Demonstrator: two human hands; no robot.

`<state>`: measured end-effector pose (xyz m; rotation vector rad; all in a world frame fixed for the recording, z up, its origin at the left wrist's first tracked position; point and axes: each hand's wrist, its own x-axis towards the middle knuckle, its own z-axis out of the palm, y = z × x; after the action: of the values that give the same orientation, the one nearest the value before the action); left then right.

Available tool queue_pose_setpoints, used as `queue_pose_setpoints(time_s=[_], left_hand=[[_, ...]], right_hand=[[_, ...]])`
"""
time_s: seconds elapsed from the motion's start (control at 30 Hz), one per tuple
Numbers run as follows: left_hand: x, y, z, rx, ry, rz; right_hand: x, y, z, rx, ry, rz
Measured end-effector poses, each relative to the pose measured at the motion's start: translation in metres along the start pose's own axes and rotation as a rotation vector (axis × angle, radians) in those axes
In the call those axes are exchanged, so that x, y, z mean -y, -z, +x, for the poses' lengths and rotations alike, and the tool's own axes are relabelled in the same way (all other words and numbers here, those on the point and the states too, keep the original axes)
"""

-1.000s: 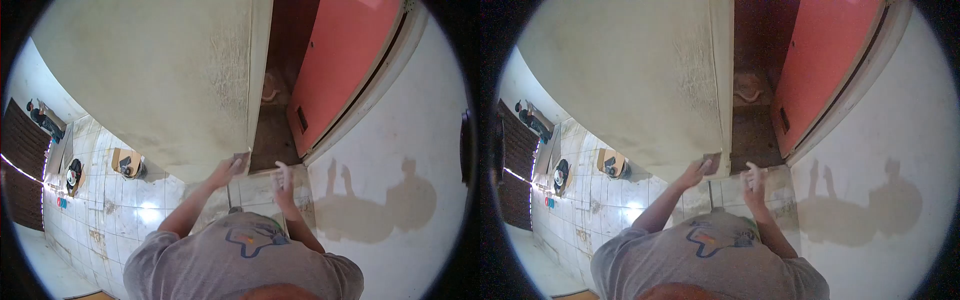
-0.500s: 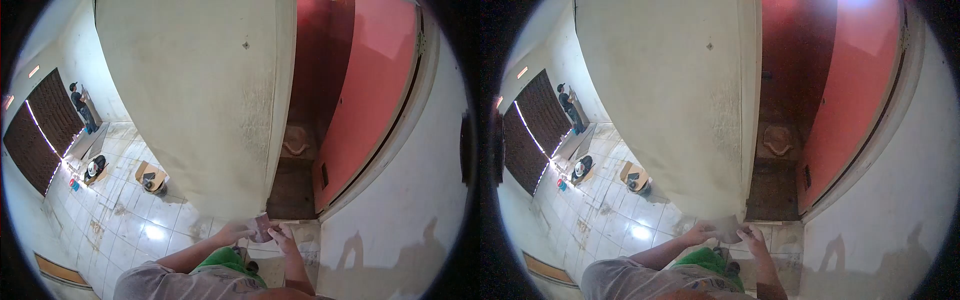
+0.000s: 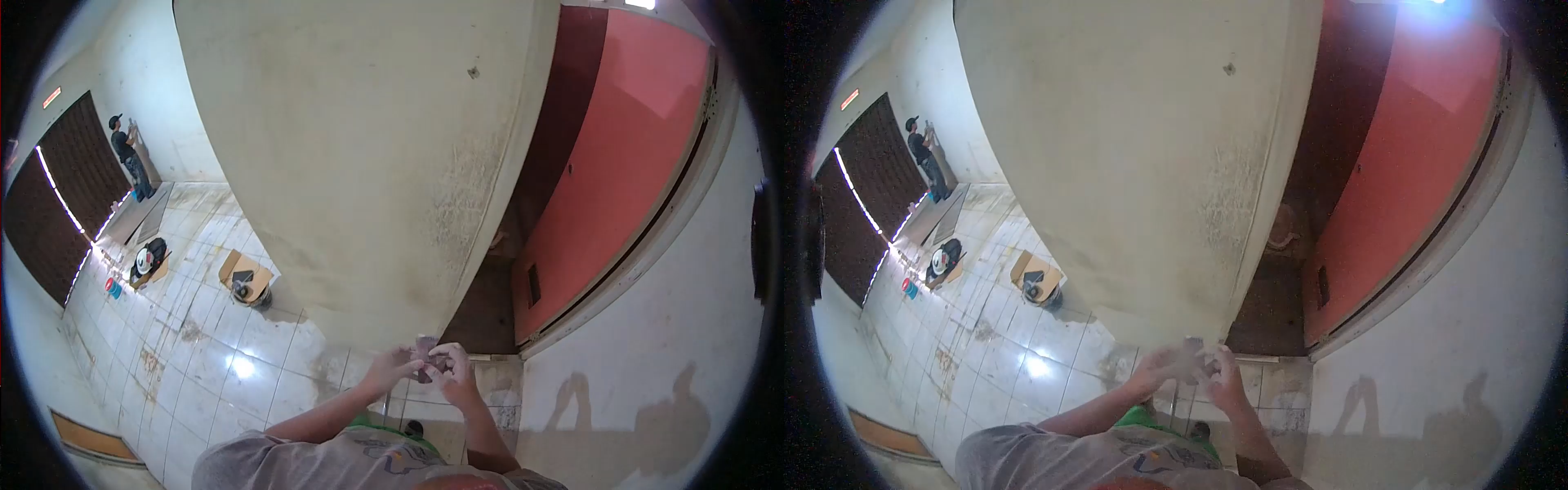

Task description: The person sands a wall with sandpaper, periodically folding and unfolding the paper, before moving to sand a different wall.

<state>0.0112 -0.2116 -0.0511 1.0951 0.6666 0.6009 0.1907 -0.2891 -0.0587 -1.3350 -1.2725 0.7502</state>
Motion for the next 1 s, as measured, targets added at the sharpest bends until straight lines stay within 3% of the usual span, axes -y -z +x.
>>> queue_pose_setpoints(time_s=[0.07,0.17,0.2,0.3,0.33,0.43,0.53,0.7,0.9,1.0], left_hand=[[-0.001,0.02,0.012,0.001,0.021,-0.012],[-0.009,0.051,0.035,-0.059,0.082,-0.157],[-0.033,0.05,0.035,-0.177,0.117,-0.089],[-0.036,0.1,0.07,0.129,0.15,-0.464],[-0.046,0.111,0.081,0.247,0.151,-0.526],[-0.071,0.149,0.101,0.404,0.211,-0.645],[-0.092,0.166,0.112,0.447,0.228,-0.547],[-0.085,0.189,0.129,0.606,0.328,-0.468],[-0.081,0.188,0.127,0.537,0.472,-0.504],[-0.096,0.187,0.133,0.653,0.423,-0.329]], right_hand=[[-0.003,-0.016,0.014,-0.039,0.066,-0.155],[0.005,-0.043,0.038,-0.172,-0.091,-0.343],[0.0,-0.056,0.047,-0.237,-0.156,-0.342],[0.044,-0.08,0.082,-0.152,0.139,-0.146],[0.028,-0.085,0.092,-0.006,0.02,0.016],[0.053,-0.103,0.13,0.028,0.053,-0.076],[0.058,-0.126,0.15,-0.172,0.256,-0.193],[0.051,-0.144,0.147,-0.25,0.235,-0.245],[0.059,-0.14,0.146,-0.239,0.164,-0.274],[0.061,-0.134,0.149,-0.273,0.169,-0.309]])
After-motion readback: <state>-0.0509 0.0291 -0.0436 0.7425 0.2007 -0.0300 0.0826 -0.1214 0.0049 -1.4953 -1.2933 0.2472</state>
